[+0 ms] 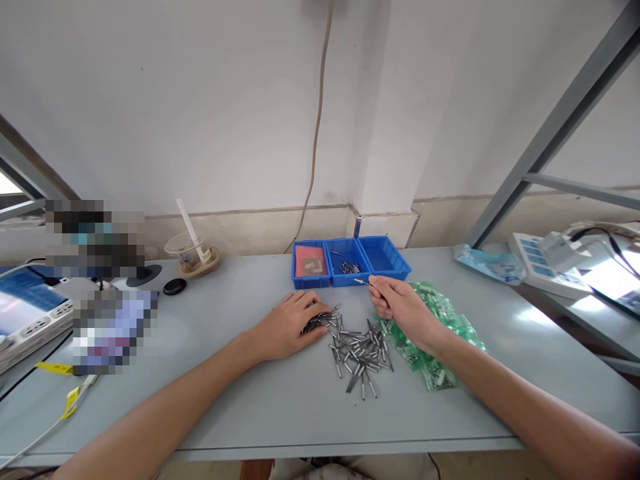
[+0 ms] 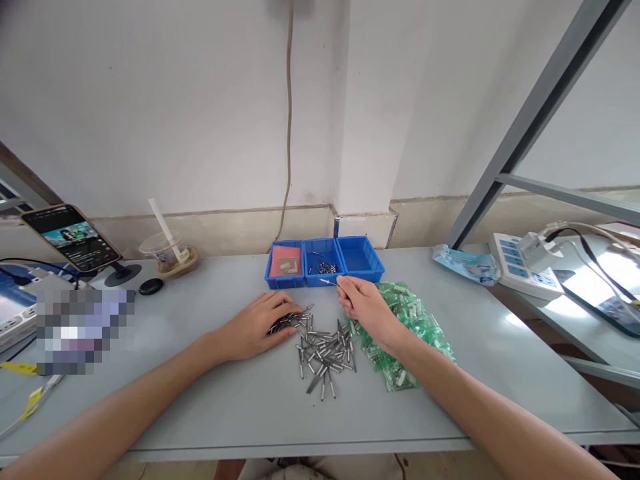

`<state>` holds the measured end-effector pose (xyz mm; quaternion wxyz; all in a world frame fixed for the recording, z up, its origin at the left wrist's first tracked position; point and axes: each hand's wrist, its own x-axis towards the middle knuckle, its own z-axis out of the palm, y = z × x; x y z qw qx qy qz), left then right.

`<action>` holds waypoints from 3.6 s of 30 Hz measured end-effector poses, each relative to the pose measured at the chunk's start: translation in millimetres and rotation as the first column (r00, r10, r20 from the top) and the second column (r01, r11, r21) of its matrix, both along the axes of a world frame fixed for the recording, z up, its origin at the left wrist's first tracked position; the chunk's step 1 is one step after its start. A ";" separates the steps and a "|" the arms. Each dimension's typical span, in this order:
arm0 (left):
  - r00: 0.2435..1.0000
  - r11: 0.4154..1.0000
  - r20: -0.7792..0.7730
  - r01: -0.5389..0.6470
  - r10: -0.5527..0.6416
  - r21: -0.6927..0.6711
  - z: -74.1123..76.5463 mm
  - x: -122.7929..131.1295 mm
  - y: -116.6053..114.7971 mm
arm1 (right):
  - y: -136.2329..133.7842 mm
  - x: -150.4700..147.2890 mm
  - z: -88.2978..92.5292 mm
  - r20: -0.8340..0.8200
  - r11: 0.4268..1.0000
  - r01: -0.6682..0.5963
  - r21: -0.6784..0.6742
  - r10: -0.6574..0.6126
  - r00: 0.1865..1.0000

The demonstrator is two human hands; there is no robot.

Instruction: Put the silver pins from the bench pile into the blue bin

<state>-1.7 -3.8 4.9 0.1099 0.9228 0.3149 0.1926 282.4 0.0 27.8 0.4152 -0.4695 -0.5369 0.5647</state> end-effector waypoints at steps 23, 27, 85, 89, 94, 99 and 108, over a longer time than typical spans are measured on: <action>1.000 1.000 -0.002 0.008 -0.008 0.007 0.0 -0.8 -0.1 | 0.0 -0.5 3.0 0.022 0.994 0.077 0.075 -0.078 0.997; 1.000 1.000 0.002 0.009 -0.009 0.008 -0.3 -0.8 0.3 | -0.3 -0.4 2.3 0.044 0.992 0.075 0.106 -0.080 0.996; 1.000 1.000 0.018 0.015 -0.015 0.021 -0.6 -0.9 0.6 | 0.0 0.0 -3.3 0.267 0.961 0.037 0.274 -0.113 0.957; 1.000 1.000 0.016 0.012 -0.012 0.014 -0.2 -0.2 0.7 | 0.1 -0.7 -3.4 0.266 0.965 0.044 0.259 -0.115 0.957; 1.000 1.000 0.015 0.009 -0.009 0.011 -0.4 -0.1 0.7 | 0.0 -0.4 -4.7 0.256 0.969 0.051 0.242 -0.114 0.960; 1.000 1.000 0.001 0.008 -0.008 0.003 -0.2 -0.4 0.5 | 1.1 0.4 -7.6 0.237 0.970 0.057 0.235 -0.114 0.965; 1.000 1.000 0.008 0.013 -0.013 0.005 -0.6 -0.5 0.5 | 0.2 0.4 -6.9 0.216 0.972 0.070 0.224 -0.120 0.969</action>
